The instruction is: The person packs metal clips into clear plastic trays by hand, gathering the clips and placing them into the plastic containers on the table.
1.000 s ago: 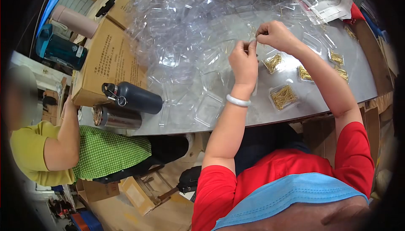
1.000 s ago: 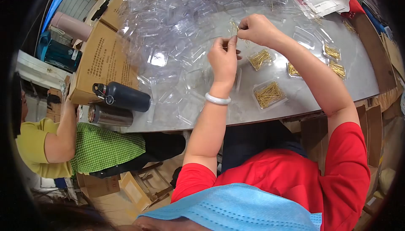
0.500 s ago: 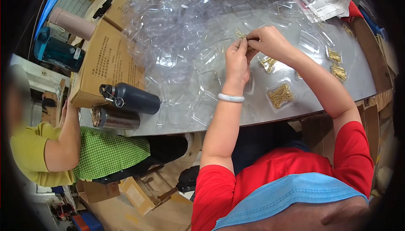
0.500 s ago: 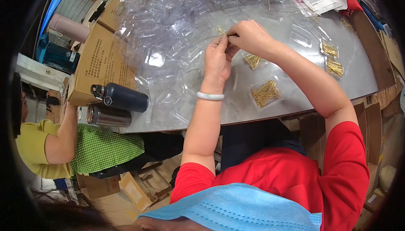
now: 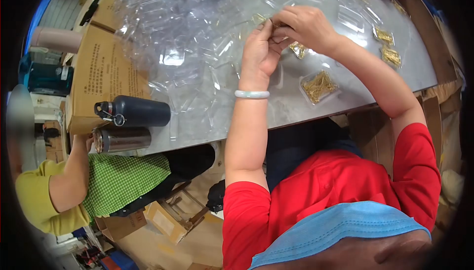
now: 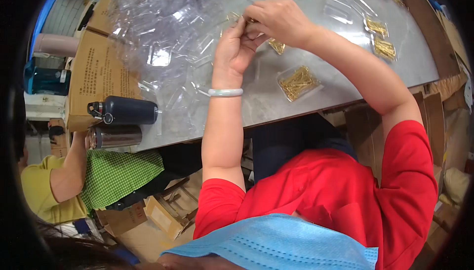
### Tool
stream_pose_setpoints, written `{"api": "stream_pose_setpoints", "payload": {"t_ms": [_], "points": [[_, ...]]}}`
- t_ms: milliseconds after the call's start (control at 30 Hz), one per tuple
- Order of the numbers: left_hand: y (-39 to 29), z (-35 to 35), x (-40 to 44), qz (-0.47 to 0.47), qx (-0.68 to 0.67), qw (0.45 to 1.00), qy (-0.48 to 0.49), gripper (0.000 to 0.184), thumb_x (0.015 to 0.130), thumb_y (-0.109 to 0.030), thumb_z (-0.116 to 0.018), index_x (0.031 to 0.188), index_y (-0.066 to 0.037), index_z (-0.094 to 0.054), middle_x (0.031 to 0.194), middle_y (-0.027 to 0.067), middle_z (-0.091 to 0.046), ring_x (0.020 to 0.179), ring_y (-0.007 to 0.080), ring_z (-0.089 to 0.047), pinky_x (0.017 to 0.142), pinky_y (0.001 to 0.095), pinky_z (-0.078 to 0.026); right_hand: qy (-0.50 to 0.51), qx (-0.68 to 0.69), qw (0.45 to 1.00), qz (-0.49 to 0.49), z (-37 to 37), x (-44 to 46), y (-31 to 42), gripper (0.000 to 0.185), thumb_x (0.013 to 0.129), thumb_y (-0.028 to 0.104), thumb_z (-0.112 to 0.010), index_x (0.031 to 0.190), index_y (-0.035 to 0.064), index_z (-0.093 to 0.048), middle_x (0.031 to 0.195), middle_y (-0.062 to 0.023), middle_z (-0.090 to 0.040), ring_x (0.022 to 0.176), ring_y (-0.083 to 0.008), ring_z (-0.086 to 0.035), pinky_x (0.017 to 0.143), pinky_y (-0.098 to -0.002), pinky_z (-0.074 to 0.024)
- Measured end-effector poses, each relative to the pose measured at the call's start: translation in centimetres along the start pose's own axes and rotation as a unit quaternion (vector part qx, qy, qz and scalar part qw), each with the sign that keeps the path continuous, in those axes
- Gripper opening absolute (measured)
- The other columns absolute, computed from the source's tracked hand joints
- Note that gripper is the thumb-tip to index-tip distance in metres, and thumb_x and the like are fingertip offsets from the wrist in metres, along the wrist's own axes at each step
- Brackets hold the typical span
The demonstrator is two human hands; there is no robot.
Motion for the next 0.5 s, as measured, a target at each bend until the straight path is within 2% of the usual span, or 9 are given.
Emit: {"api": "stream_pose_setpoints", "payload": {"t_ms": [100,133,233,267,333,367,400,500], "points": [[-0.2,0.0,0.0,-0.014,0.001,1.0,-0.008,0.026,0.099,-0.018,-0.043,0.107,0.003,-0.057,0.103,0.0124,-0.064,0.094,0.0268,-0.065,0.094,0.0504,-0.05,0.021,0.028,0.999,-0.021,-0.4,0.5,-0.6,0.022,0.077,0.023,-0.064,0.096,0.011,-0.062,0.08,-0.0071,-0.063,0.076,-0.0283,-0.063,0.065,-0.0379,-0.0486],[-0.1,0.6,0.1,-0.015,-0.017,0.999,-0.037,0.026,0.099,-0.016,-0.044,0.11,0.005,-0.055,0.109,0.0155,-0.062,0.092,0.0282,-0.065,0.095,0.05,-0.05,0.052,0.057,0.997,-0.027,-0.5,0.7,-0.5,0.022,0.077,0.017,-0.066,0.097,0.0081,-0.063,0.084,-0.0078,-0.066,0.074,-0.0249,-0.064,0.065,-0.0348,-0.0508],[-0.9,0.1,0.1,-0.039,0.052,0.997,-0.044,0.023,0.097,-0.012,-0.047,0.109,0.006,-0.054,0.111,0.0169,-0.059,0.09,0.0287,-0.065,0.092,0.0469,-0.053,0.04,0.135,0.988,-0.058,1.0,1.9,-2.0,0.024,0.082,0.015,-0.063,0.105,0.0078,-0.063,0.088,-0.0079,-0.067,0.075,-0.0226,-0.065,0.068,-0.0333,-0.0515],[-0.9,-0.1,0.0,-0.046,0.108,0.992,-0.054,0.022,0.096,-0.011,-0.048,0.107,0.007,-0.055,0.108,0.016,-0.059,0.089,0.028,-0.066,0.089,0.0452,-0.054,0.06,0.121,0.988,-0.071,1.7,2.6,-2.5,0.024,0.086,0.013,-0.06,0.109,0.0061,-0.063,0.095,-0.0082,-0.068,0.081,-0.0216,-0.065,0.074,-0.0323,-0.0512],[-0.9,-0.6,-0.4,-0.059,0.222,0.971,-0.071,0.019,0.095,-0.008,-0.05,0.104,0.007,-0.056,0.103,0.0141,-0.06,0.087,0.0266,-0.066,0.084,0.0417,-0.057,0.045,0.165,0.984,-0.04,2.3,3.4,-0.6,0.023,0.087,0.012,-0.059,0.108,0.0048,-0.063,0.096,-0.0082,-0.068,0.084,-0.0243,-0.065,0.076,-0.0341,-0.0508],[-0.6,-0.9,-0.6,-0.049,0.233,0.969,-0.063,0.018,0.095,-0.008,-0.051,0.103,0.007,-0.057,0.1,0.0131,-0.06,0.085,0.0256,-0.066,0.081,0.0401,-0.058,0.037,0.186,0.982,-0.023,2.6,3.6,0.1,0.022,0.087,0.011,-0.058,0.107,0.0041,-0.063,0.097,-0.0082,-0.068,0.085,-0.0257,-0.064,0.077,-0.035,-0.0507],[-0.4,-1.1,-0.7,-0.041,0.245,0.967,-0.055,0.018,0.094,-0.009,-0.052,0.101,0.007,-0.057,0.097,0.0121,-0.06,0.083,0.0245,-0.066,0.078,0.0384,-0.058,0.051,0.176,0.982,0.038,2.2,3.6,1.0,0.025,0.087,0.012,-0.058,0.11,0.0038,-0.063,0.097,-0.0101,-0.068,0.087,-0.0273,-0.064,0.077,-0.0369,-0.0504],[-0.3,-1.3,-0.8,-0.008,0.283,0.958,-0.042,0.019,0.094,-0.01,-0.053,0.101,0.007,-0.058,0.092,0.0105,-0.061,0.077,0.0219,-0.065,0.07,0.0349,-0.058,0.23,0.107,0.965,-0.062,-0.1,2.7,-0.8,0.029,0.086,0.011,-0.058,0.113,0.0039,-0.062,0.1,-0.0122,-0.067,0.089,-0.0284,-0.064,0.078,-0.0376,-0.0503]]}}
Point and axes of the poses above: each hand's wrist, its own x-axis towards the middle knuckle, its own z-axis out of the back of the hand, y = z × x, the point moved 9 cm from there along x, towards the middle knuckle
